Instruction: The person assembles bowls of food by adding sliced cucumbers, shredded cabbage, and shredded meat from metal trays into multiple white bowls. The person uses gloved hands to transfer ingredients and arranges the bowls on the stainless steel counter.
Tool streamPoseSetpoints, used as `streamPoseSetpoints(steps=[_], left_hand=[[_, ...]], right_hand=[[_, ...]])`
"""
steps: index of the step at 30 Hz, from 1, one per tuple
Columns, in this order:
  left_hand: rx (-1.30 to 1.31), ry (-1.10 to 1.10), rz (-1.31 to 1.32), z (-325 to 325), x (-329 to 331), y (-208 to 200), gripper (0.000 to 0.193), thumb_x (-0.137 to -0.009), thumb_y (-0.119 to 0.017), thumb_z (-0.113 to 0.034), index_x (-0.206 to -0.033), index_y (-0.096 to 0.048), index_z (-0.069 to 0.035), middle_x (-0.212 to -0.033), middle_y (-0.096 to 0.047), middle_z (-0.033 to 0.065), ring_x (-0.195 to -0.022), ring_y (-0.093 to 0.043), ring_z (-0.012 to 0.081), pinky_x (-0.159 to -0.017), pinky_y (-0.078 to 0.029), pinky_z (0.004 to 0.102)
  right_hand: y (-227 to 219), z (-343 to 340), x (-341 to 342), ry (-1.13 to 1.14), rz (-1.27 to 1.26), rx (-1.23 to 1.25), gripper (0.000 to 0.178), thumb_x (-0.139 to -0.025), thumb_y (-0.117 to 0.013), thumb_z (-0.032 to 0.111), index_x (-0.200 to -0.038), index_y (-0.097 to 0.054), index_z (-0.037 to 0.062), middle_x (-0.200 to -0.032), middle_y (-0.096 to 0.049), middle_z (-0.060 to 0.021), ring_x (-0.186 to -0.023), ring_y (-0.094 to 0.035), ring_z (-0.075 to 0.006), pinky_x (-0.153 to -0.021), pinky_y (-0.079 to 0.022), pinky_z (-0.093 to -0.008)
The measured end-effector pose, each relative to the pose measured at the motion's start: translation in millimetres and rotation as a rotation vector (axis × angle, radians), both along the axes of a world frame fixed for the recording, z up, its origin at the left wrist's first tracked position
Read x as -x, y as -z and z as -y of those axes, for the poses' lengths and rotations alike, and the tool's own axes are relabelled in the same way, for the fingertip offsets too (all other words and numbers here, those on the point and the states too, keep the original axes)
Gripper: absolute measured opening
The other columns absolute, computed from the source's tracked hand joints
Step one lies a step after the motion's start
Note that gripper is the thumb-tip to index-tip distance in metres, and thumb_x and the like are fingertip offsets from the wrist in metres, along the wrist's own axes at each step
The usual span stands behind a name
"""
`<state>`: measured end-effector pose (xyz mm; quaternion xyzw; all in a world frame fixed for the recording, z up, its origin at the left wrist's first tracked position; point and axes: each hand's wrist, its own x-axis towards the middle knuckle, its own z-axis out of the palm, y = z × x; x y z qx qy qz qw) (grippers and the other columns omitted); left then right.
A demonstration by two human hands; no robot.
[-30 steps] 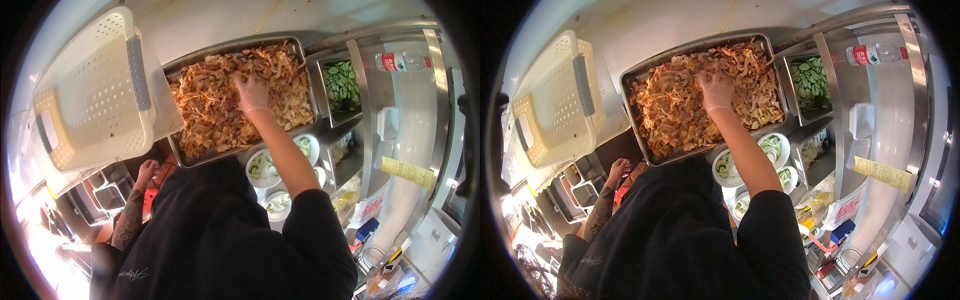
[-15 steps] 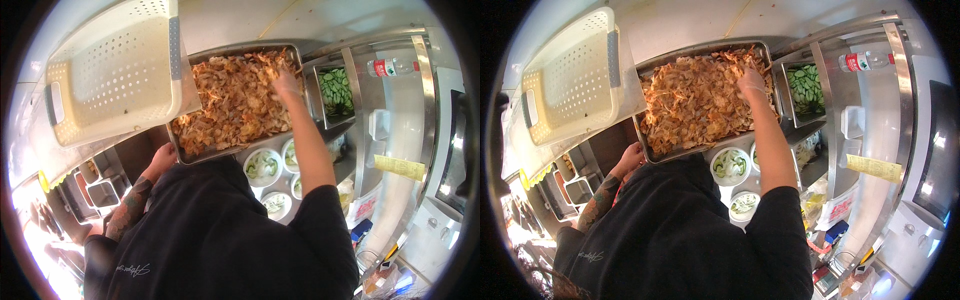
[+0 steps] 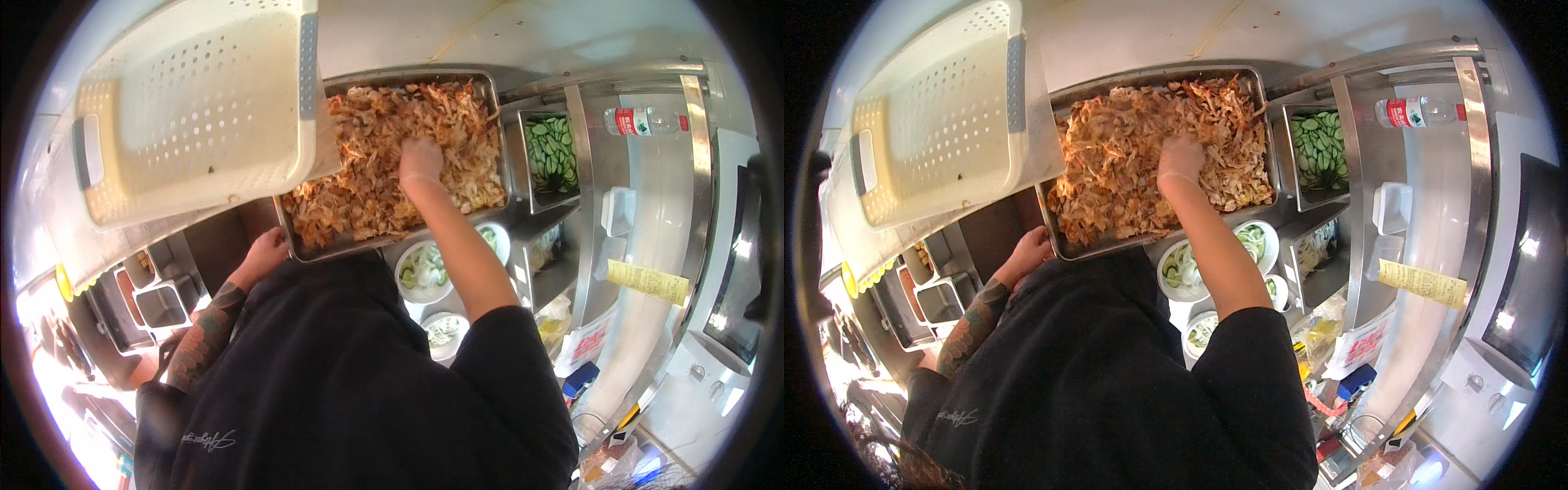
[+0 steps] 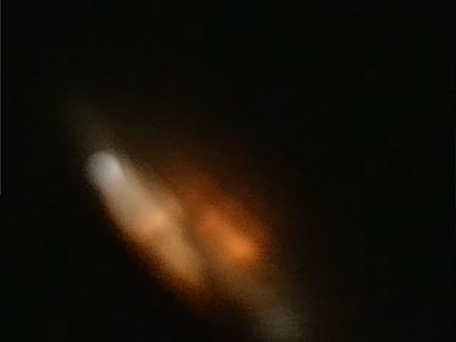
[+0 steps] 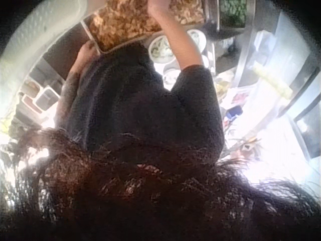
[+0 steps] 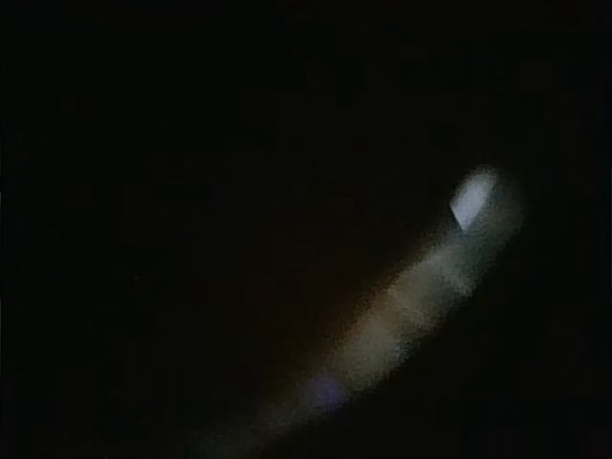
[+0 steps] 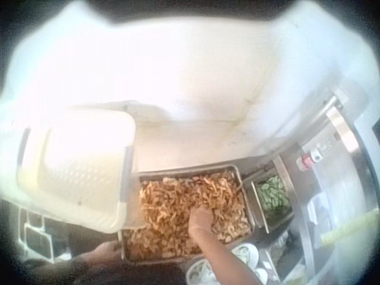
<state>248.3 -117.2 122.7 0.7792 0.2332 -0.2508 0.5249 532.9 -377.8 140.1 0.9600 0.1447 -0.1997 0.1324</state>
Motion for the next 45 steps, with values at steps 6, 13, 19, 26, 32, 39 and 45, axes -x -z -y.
streamPoseSetpoints(steps=[6, 13, 19, 26, 32, 39, 45], left_hand=[[-0.013, -0.029, 0.037, -2, 7, 8, 0.025, -0.090, -0.057, -0.016, -0.106, -0.064, 0.003, -0.090, -0.070, 0.0142, -0.082, -0.069, 0.0243, -0.074, -0.054, 0.0354], [0.032, -0.241, 0.061, -45, 60, 64, 0.019, -0.099, -0.055, -0.016, -0.108, -0.063, -0.001, -0.088, -0.066, 0.0064, -0.081, -0.064, 0.0160, -0.070, -0.053, 0.0295], [0.246, -0.595, -0.347, -106, 161, 146, 0.015, -0.096, -0.051, -0.017, -0.102, -0.060, -0.006, -0.082, -0.062, 0.0075, -0.060, -0.060, 0.0168, -0.051, -0.052, 0.0326], [0.101, -0.696, -0.413, -111, 237, 180, 0.022, -0.092, -0.052, -0.017, -0.101, -0.062, -0.001, -0.072, -0.060, 0.0083, -0.055, -0.060, 0.0193, -0.042, -0.047, 0.0315], [0.099, -0.514, -0.348, -83, 182, 138, 0.022, -0.092, -0.052, -0.018, -0.103, -0.062, -0.002, -0.077, -0.061, 0.0079, -0.058, -0.060, 0.0177, -0.045, -0.047, 0.0296], [0.257, -0.599, -0.220, -60, 92, 103, 0.020, -0.097, -0.053, -0.019, -0.106, -0.062, -0.003, -0.081, -0.065, 0.0048, -0.070, -0.064, 0.0152, -0.058, -0.051, 0.0284], [0.140, -0.387, -0.086, -46, 75, 107, 0.021, -0.099, -0.054, -0.019, -0.108, -0.062, -0.002, -0.089, -0.067, 0.0086, -0.068, -0.064, 0.0162, -0.060, -0.055, 0.0285]], right_hand=[[7, 14, -12, 0.089, -0.055, -0.239, 0.032, -0.092, -0.059, 0.008, -0.124, -0.058, 0.0016, -0.114, -0.062, -0.0230, -0.097, -0.065, -0.0296, -0.084, -0.056, -0.0357], [-67, 39, -42, 0.277, -0.416, -0.534, 0.038, -0.094, -0.061, 0.013, -0.131, -0.056, 0.0069, -0.108, -0.066, -0.0148, -0.095, -0.064, -0.0254, -0.085, -0.055, -0.0383], [-96, 60, -47, 0.627, -0.504, -0.882, 0.058, -0.094, -0.065, 0.013, -0.148, -0.043, 0.0107, -0.113, -0.066, -0.0094, -0.084, -0.066, -0.0125, -0.070, -0.058, -0.0268], [-114, 43, -36, 0.346, -0.462, -0.567, 0.046, -0.089, -0.068, 0.013, -0.134, -0.059, 0.0134, -0.124, -0.065, -0.0082, -0.110, -0.063, -0.0236, -0.101, -0.049, -0.0359], [-67, -34, 10, -0.404, -0.168, -0.142, 0.062, -0.091, -0.064, 0.012, -0.148, -0.041, 0.0161, -0.158, -0.028, -0.0174, -0.116, -0.060, -0.0326, -0.109, -0.047, -0.0377], [-40, -66, 8, -0.121, -0.167, -0.122, 0.042, -0.087, -0.067, 0.006, -0.128, -0.061, 0.0094, -0.145, -0.040, -0.0150, -0.118, -0.055, -0.0377, -0.091, -0.057, -0.0416], [-19, -61, -13, -0.106, -0.140, -0.284, 0.026, -0.093, -0.058, 0.006, -0.119, -0.064, 0.0036, -0.132, -0.053, -0.0160, -0.104, -0.064, -0.0333, -0.089, -0.057, -0.0406]])
